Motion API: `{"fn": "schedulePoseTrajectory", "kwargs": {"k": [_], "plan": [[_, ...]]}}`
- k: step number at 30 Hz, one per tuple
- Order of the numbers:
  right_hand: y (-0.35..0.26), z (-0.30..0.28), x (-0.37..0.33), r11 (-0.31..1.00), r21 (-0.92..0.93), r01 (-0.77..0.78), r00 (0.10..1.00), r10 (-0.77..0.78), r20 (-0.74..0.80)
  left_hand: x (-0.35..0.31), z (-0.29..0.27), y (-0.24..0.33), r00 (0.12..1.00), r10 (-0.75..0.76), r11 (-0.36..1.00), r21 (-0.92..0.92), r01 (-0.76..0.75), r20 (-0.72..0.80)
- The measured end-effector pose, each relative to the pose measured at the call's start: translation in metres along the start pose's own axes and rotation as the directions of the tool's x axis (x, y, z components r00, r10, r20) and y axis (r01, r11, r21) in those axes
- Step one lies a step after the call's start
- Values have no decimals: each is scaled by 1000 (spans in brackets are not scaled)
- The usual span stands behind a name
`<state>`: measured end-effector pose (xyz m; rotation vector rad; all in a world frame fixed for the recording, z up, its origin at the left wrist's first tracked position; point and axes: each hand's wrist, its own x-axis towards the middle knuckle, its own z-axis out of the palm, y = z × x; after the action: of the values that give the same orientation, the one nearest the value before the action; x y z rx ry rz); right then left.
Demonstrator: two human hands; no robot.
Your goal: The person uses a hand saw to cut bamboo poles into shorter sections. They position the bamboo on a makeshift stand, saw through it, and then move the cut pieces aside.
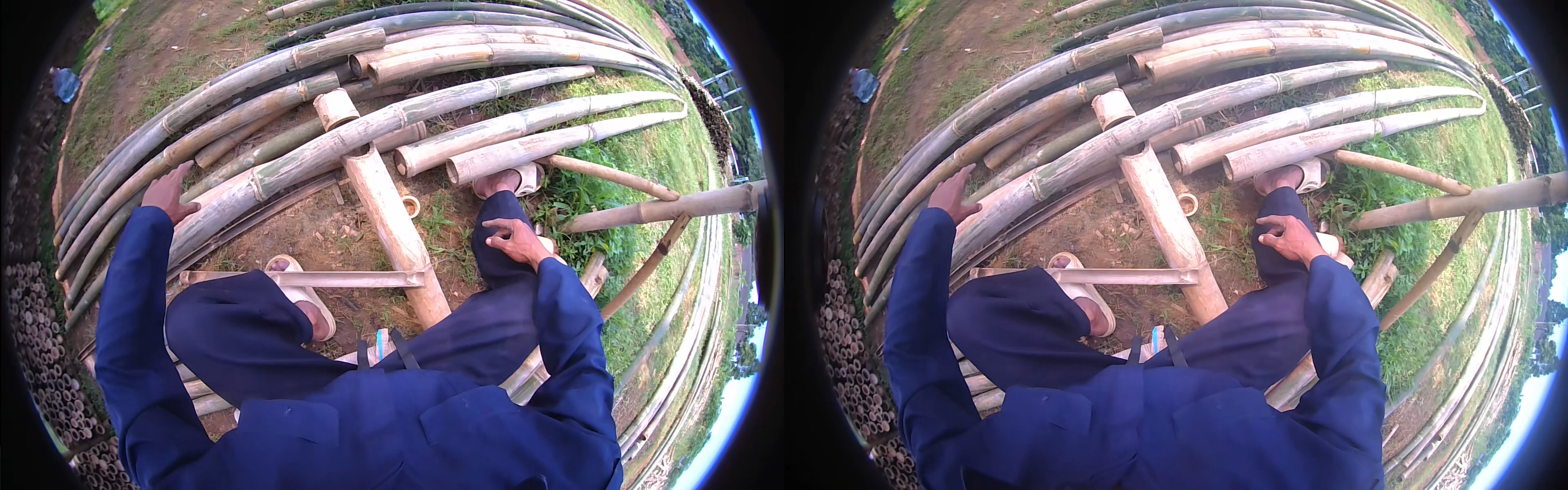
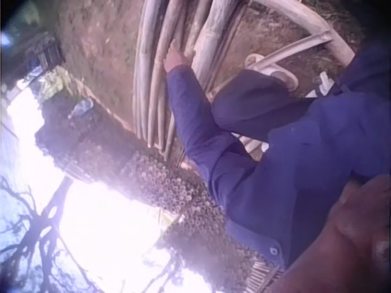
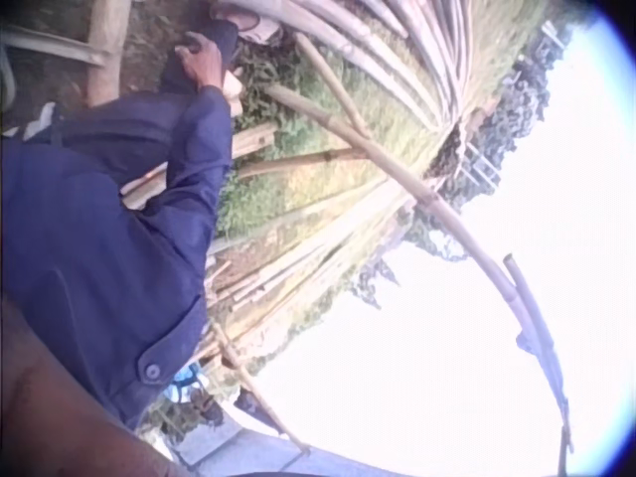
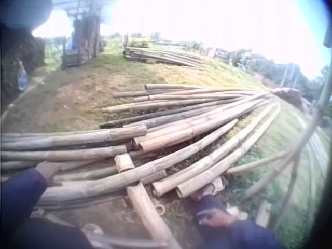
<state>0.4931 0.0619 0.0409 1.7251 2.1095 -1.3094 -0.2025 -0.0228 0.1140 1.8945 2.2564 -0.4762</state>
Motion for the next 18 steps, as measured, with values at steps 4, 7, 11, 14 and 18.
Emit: {"fn": "schedulePoseTrajectory", "kwargs": {"k": [4,7,11,14,18], "plan": [[2,7,-11,995,-97,37,995,-45,-89,76,-20,127,952,286,958,11,-287,-106],[6,3,-15,1000,20,17,981,-12,-194,121,2,197,958,258,963,-46,-266,-124],[22,-2,-23,995,94,37,969,-13,-247,142,13,237,990,138,989,58,-138,7],[19,-6,-25,996,88,21,967,2,-256,148,30,226,994,76,995,65,-81,74],[22,-7,-21,990,136,41,967,-5,-256,144,43,227,994,104,994,18,-104,23]]}}
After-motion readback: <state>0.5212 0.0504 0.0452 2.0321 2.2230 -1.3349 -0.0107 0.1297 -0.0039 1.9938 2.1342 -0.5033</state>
